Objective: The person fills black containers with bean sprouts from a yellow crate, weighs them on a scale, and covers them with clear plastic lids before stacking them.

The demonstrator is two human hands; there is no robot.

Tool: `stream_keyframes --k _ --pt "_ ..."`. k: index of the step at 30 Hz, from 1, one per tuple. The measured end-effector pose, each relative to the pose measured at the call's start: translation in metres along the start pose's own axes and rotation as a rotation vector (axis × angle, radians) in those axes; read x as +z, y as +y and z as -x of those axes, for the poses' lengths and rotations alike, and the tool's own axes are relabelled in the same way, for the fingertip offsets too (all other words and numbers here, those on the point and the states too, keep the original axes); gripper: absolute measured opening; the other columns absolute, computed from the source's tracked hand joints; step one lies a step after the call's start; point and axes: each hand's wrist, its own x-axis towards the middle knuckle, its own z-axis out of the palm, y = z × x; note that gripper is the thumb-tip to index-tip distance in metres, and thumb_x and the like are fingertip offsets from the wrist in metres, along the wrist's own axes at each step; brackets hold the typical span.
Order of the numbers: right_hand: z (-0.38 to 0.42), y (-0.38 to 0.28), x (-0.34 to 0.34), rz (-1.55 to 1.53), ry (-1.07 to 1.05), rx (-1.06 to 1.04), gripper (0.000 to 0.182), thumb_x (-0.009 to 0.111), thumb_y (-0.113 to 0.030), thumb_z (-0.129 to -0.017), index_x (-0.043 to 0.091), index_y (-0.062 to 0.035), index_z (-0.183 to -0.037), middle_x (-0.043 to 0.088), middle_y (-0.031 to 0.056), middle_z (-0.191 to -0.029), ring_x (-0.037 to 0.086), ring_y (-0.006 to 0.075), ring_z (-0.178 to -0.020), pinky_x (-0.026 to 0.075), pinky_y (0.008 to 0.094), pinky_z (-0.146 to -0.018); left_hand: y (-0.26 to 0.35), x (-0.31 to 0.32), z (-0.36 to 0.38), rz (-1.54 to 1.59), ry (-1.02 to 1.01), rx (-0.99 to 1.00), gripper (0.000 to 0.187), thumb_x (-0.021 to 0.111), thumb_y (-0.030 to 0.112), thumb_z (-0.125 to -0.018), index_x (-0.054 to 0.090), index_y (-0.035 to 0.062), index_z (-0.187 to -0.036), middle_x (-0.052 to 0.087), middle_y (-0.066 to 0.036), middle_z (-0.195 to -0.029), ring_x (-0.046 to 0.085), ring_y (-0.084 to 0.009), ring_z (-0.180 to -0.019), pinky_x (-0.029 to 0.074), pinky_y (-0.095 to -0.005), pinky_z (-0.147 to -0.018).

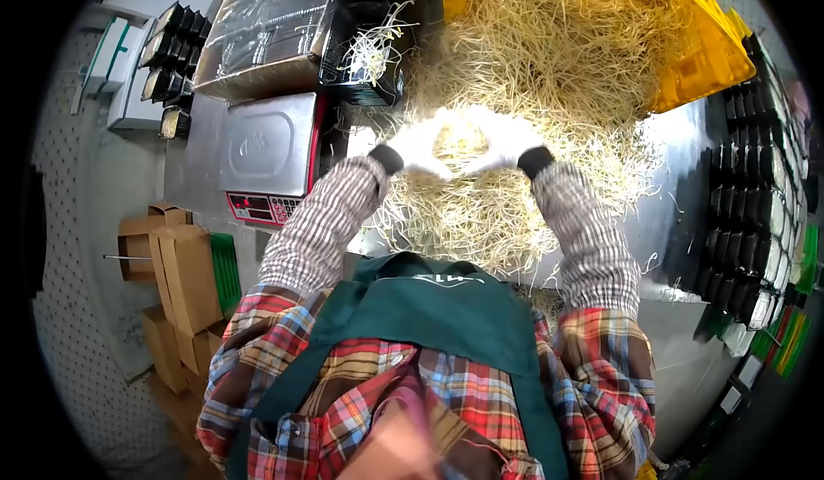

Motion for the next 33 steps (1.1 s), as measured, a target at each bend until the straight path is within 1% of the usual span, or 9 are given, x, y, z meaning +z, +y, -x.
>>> stream_keyframes --k 3,4,9,12,16,22,28,31,33 --pt "0.066 -0.044 0.041 0.329 0.240 -0.061 0.133 0.091 -0.059 -0.051 0.026 -0.0108 -0.156 0.036 0.0269 -0.154 0.046 0.0337 -0.137 0.033 0.0474 -0.118 0.018 0.042 0.057 -0.225 0.216 0.089 0.148 0.096 0.049 -0.045 0.013 0.0035 -0.158 0.056 -0.022 -0.133 0.055 -0.0354 -0.123 0.038 -0.0528 -0.105" --pt "0.063 -0.032 0.058 0.270 0.293 -0.040 0.122 0.090 -0.051 -0.059 0.028 -0.0100 -0.155 0.045 0.0253 -0.147 0.056 0.0326 -0.122 0.039 0.0489 -0.111 0.017 0.064 0.070 -0.471 0.474 0.138 0.124 0.091 0.047 -0.059 0.024 0.0044 -0.154 0.065 -0.020 -0.114 0.063 -0.0337 -0.104 0.045 -0.0501 -0.094" --pt "0.042 -0.021 0.025 0.109 0.070 0.050 0.061 0.070 -0.022 -0.084 0.050 -0.0087 -0.140 0.070 0.0216 -0.103 0.068 0.0315 -0.087 0.058 0.0424 -0.075 -0.012 0.059 0.017 0.161 0.229 0.127 0.056 0.064 0.029 -0.094 0.047 0.0059 -0.141 0.068 -0.020 -0.118 0.066 -0.0311 -0.109 0.052 -0.0395 -0.097" --pt "0.029 -0.012 -0.004 -0.114 0.066 -0.289 0.062 0.070 -0.029 -0.085 0.050 -0.0037 -0.138 0.065 0.0203 -0.121 0.063 0.0337 -0.111 0.054 0.0385 -0.092 -0.072 0.045 -0.014 0.600 -0.107 0.372 0.073 0.069 0.034 -0.091 0.037 0.0078 -0.150 0.048 -0.021 -0.144 0.047 -0.0309 -0.133 0.037 -0.0431 -0.114" --pt "-0.016 -0.017 -0.022 0.209 0.058 -0.022 0.125 0.070 -0.080 -0.067 0.024 -0.0043 -0.156 0.027 0.0264 -0.159 0.029 0.0417 -0.146 0.028 0.0451 -0.120 -0.023 -0.019 0.018 -0.194 0.018 -0.154 0.132 0.086 0.053 -0.065 0.008 0.0063 -0.159 0.010 -0.020 -0.166 0.014 -0.0324 -0.153 0.020 -0.0457 -0.123" --pt "0.024 -0.055 0.020 -0.048 0.103 -0.143 0.115 0.085 -0.062 -0.061 0.038 -0.0077 -0.150 0.052 0.0254 -0.140 0.051 0.0405 -0.129 0.041 0.0459 -0.109 -0.033 0.040 0.060 0.053 0.157 0.110 0.120 0.094 0.046 -0.053 0.036 -0.0017 -0.148 0.046 -0.029 -0.143 0.046 -0.0386 -0.134 0.038 -0.0426 -0.113" --pt "0.105 -0.077 0.106 0.296 0.282 -0.151 0.119 0.090 -0.036 -0.054 0.031 -0.0180 -0.156 0.039 0.0182 -0.151 0.036 0.0369 -0.140 0.020 0.0639 -0.116 -0.023 0.153 0.131 -0.387 0.267 0.043 0.113 0.083 0.041 -0.070 0.020 0.0071 -0.158 0.019 -0.023 -0.161 0.012 -0.0385 -0.153 0.013 -0.0750 -0.111" --pt "0.063 -0.059 0.105 0.187 0.338 -0.076 0.105 0.082 -0.018 -0.060 0.034 -0.0138 -0.153 0.053 0.0169 -0.137 0.048 0.0342 -0.128 0.027 0.0571 -0.116 -0.007 0.111 0.103 -0.123 0.362 -0.023 0.100 0.080 0.019 -0.074 0.024 0.0047 -0.155 0.053 -0.019 -0.135 0.046 -0.0363 -0.133 0.035 -0.0581 -0.109" --pt "0.045 -0.057 0.059 0.016 0.214 -0.009 0.087 0.069 0.002 -0.068 0.037 -0.0072 -0.149 0.066 0.0200 -0.116 0.065 0.0356 -0.101 0.054 0.0429 -0.089 -0.024 0.079 0.077 -0.028 0.367 0.103 0.076 0.070 0.008 -0.077 0.037 0.0055 -0.146 0.065 -0.018 -0.112 0.064 -0.0376 -0.104 0.053 -0.0448 -0.088"
